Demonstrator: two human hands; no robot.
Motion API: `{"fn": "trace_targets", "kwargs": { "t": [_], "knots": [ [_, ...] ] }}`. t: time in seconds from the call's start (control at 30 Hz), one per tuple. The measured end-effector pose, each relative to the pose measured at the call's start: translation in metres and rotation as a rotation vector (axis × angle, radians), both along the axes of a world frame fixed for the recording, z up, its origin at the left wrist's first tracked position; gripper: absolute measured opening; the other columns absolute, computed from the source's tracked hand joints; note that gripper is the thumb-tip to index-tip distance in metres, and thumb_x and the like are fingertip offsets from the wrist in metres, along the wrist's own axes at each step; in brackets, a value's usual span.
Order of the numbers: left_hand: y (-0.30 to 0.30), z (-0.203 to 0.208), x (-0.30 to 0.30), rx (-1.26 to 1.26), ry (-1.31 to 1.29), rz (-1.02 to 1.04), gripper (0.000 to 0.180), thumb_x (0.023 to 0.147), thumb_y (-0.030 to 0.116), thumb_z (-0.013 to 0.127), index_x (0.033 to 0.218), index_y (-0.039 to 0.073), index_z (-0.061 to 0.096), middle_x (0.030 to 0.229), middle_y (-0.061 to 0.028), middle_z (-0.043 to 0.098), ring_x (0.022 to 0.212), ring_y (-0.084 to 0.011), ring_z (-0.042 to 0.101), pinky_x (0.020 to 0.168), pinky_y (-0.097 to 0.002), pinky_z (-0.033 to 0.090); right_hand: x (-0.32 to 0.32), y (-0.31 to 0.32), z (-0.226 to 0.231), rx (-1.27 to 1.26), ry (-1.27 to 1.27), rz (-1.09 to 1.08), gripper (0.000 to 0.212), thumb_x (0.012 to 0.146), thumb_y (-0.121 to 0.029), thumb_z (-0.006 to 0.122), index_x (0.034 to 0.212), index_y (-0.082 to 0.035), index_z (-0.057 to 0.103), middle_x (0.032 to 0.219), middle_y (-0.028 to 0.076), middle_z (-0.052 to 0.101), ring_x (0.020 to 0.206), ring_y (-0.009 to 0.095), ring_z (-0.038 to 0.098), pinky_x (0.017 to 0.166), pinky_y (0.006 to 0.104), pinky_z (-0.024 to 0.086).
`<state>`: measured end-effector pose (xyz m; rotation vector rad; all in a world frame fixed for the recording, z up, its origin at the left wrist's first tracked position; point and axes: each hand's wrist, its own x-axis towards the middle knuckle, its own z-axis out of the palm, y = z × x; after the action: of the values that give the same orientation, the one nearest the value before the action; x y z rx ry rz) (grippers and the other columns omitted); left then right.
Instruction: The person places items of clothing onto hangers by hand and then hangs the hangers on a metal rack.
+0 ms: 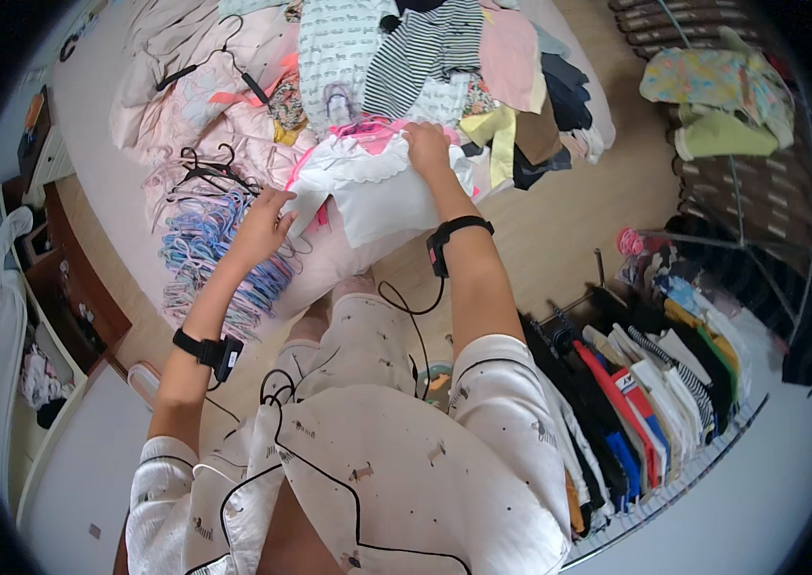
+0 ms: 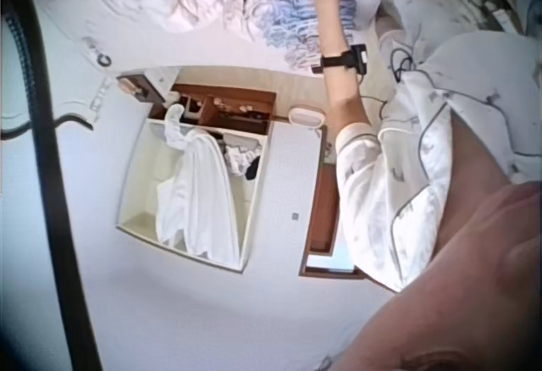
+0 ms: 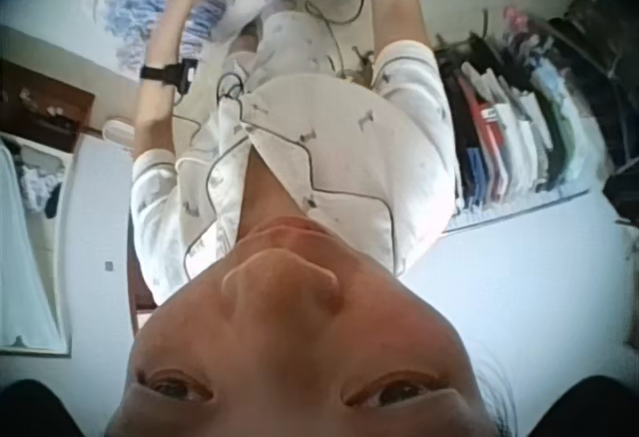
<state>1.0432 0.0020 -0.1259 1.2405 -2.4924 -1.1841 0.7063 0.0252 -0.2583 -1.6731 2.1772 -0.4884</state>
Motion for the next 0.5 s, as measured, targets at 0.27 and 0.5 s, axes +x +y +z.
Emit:
{"fn": "trace_targets", "kwargs": {
  "t": [0.27, 0.5],
  "knots": [
    [0.007, -0.01, 0.028, 0.11, -0.011, 0.169, 0.024, 0.086, 0.006, 0.062, 0.108, -0.002, 0.059, 0.101, -0.0182, 0.057, 0.094, -0.0346, 0.058, 0.083, -0.0381, 0.047, 0.035, -0.045, -0.008, -0.084, 0.125, 0.06, 0.033, 0.072, -0.025, 0.067, 0.1, -0.01, 0.062, 0.1, 0.012, 0.055, 0.105, 0.032, 0.05, 0.083, 0.0509, 0.042],
    [0.003, -0.009, 0.012, 0.231, 0.044, 0.226, 0.022, 0.086, 0.005, 0.06, 0.107, -0.002, 0.061, 0.095, -0.019, 0.06, 0.087, -0.0349, 0.059, 0.078, -0.0392, 0.048, 0.051, -0.074, -0.02, 0.209, 0.164, 0.137, 0.035, 0.073, -0.029, 0.067, 0.105, -0.017, 0.068, 0.102, 0.011, 0.055, 0.104, 0.031, 0.053, 0.081, 0.053, 0.044]
  ]
}}
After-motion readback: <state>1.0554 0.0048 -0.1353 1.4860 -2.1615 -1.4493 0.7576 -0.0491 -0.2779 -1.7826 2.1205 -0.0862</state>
